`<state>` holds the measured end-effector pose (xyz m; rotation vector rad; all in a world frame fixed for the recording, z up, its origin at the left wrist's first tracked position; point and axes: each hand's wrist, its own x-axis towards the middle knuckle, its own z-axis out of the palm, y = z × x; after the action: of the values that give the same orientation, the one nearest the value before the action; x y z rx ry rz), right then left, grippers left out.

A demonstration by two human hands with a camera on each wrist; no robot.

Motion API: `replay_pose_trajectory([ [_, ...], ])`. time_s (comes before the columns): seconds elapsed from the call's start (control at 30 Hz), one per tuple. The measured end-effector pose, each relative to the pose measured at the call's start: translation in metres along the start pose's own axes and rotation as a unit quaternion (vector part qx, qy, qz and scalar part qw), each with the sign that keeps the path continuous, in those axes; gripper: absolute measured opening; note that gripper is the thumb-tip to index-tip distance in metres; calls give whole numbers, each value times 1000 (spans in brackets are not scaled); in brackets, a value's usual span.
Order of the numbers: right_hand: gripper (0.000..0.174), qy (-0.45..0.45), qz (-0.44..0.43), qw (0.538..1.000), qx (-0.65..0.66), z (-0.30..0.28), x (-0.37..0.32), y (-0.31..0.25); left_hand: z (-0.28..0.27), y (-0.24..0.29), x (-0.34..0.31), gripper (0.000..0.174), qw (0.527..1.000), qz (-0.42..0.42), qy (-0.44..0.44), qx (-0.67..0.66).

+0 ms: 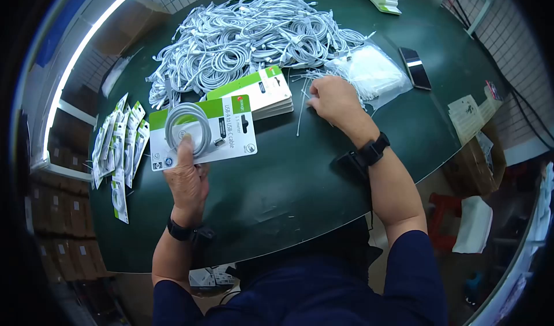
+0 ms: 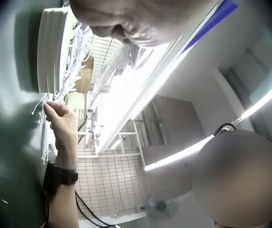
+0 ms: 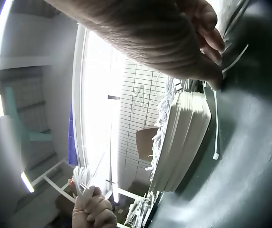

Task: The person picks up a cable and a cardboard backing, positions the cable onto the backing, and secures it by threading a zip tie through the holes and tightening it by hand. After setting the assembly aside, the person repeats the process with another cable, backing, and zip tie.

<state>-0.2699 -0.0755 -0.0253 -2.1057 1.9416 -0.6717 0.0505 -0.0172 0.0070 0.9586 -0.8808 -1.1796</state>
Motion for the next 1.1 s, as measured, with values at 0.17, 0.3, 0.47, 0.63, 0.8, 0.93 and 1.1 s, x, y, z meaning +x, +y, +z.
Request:
replay_pose_trajectory([
  [0.17, 17, -99, 63, 991, -61, -5, 0, 1, 1, -17, 9, 27, 1000, 1, -5, 4],
  [0.3, 18, -92, 58, 988, -113, 2, -4, -6, -3, -30, 10, 29, 999, 2, 0, 32],
  [0.47, 21, -63, 50, 987, -136, 7, -9, -16, -17, -44, 17, 33, 997, 50, -20, 47],
  [0.63, 20, -47, 40, 998, -27, 8, -9, -13, -17, -46, 16, 35, 997, 56, -39, 32],
  [0.8, 20, -49, -6, 998, -41, 16, -7, -3, -7, -41, 10, 36, 999, 35, -13, 23],
  [0.93, 18, 21, -76, 992, -98, 22, -16, -4, -9, -35, 6, 34, 999, 0, -12, 33],
  [1.1, 14, 76, -43, 995, -37, 0, -9, 1, -14, -41, 4, 32, 991, 81, -35, 100],
])
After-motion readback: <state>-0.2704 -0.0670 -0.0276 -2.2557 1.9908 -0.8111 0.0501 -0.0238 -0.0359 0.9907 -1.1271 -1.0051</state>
